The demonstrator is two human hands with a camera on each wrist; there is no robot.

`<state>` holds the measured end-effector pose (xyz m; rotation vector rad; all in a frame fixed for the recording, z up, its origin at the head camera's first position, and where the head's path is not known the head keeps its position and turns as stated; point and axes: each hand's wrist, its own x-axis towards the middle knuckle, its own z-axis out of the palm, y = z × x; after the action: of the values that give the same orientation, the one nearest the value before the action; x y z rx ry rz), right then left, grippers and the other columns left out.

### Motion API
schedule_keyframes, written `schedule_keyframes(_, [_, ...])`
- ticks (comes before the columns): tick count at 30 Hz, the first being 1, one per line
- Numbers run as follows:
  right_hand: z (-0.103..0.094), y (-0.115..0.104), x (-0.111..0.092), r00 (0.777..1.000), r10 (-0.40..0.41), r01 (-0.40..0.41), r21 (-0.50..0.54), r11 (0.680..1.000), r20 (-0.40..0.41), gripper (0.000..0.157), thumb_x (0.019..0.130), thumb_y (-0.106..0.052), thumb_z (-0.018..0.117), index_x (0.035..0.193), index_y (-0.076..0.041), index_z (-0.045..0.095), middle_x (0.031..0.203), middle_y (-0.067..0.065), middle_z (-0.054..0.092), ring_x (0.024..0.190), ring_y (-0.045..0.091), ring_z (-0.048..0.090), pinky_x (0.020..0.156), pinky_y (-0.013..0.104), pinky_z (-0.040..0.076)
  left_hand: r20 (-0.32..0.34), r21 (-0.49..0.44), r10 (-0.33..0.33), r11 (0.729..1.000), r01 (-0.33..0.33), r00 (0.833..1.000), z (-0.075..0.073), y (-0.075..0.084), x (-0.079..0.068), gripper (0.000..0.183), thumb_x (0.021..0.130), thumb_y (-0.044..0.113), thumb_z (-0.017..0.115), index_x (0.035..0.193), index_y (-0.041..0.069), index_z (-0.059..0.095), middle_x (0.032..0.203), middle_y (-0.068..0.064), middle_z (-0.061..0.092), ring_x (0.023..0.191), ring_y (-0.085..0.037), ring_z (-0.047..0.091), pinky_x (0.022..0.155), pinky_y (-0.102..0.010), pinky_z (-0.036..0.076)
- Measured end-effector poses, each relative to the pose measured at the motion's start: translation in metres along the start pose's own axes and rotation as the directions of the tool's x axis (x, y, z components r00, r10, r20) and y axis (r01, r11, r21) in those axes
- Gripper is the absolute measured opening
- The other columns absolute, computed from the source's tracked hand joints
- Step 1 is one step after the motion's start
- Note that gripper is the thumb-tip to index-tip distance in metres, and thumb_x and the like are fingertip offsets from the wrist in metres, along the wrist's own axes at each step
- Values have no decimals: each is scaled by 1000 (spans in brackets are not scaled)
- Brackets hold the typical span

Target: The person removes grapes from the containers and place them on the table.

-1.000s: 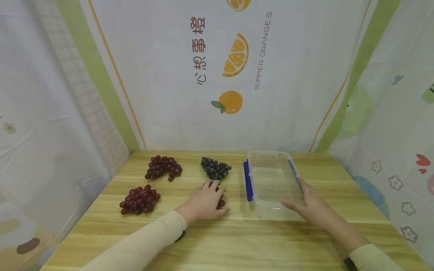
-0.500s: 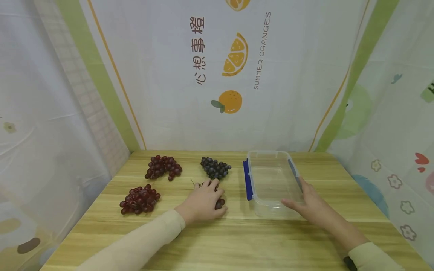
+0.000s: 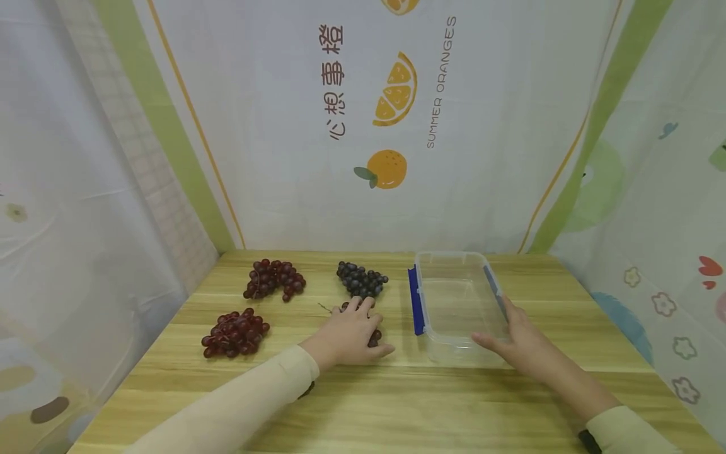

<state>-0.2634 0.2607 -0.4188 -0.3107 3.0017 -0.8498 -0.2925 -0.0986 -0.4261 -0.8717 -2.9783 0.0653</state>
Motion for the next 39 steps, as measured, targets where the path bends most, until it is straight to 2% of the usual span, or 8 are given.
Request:
schedule_keyframes(7, [0,1,0,1000,-6,6,-8,1000,-3,115,90,-63,57,154,4,-11,152,42,15,133,64,27,103,73,30,-32,-59,-18,998,16,999,-11,-4,-1,80,87,81,34,136,22,55,154,-11,35,142,-38,35,97,-66,43])
schedule_keyframes(11, [0,2,0,1000,-3,3,-14,1000,-1,115,90,-63,57,154,3,-11,152,42,14,133,64,25,103,74,29,-29,-100,-65,993,61,997,-21,-10,-2,83,87,80,36,142,20,51,154,-12,37,142,-38,36,99,-63,45])
schedule_keyframes(19, [-1,4,-1,1000,11,-11,-17,1000,3,115,89,-66,56,155,1,-12,153,41,13,134,64,23,103,75,28,-16,-143,-138,981,135,990,-33,-21,-13,83,88,80,32,144,21,49,157,-12,34,147,-39,28,107,-63,37])
schedule_keyframes(26, [-3,2,-1,999,16,-17,18,1000,28,116,88,-67,55,155,1,-10,156,39,8,138,62,17,106,74,23,-22,-158,-194,969,188,981,-42,-35,-24,95,83,87,18,147,21,45,158,-11,33,148,-34,27,112,-60,33])
schedule_keyframes(31, [-3,4,0,1000,6,-6,15,1000,22,115,89,-65,56,155,2,-9,155,39,9,138,62,19,106,74,24,-48,-164,-219,964,209,975,-47,-43,-28,88,87,83,26,146,20,46,157,-11,36,145,-34,32,108,-61,37])
schedule_keyframes(35, [-5,4,1,1000,-10,10,-13,1000,6,114,89,-64,57,155,4,-7,154,40,13,136,62,23,104,73,28,-54,-172,-239,959,227,970,-50,-49,-31,89,86,84,26,148,22,44,157,-9,35,145,-34,32,107,-65,36])
schedule_keyframes(39, [-7,3,0,1000,-15,15,-4,1000,25,114,89,-66,55,155,1,-10,156,38,11,138,60,21,105,73,27,-63,-183,-251,954,236,966,-54,-56,-35,91,85,85,23,149,23,42,156,-9,37,146,-35,31,108,-66,34])
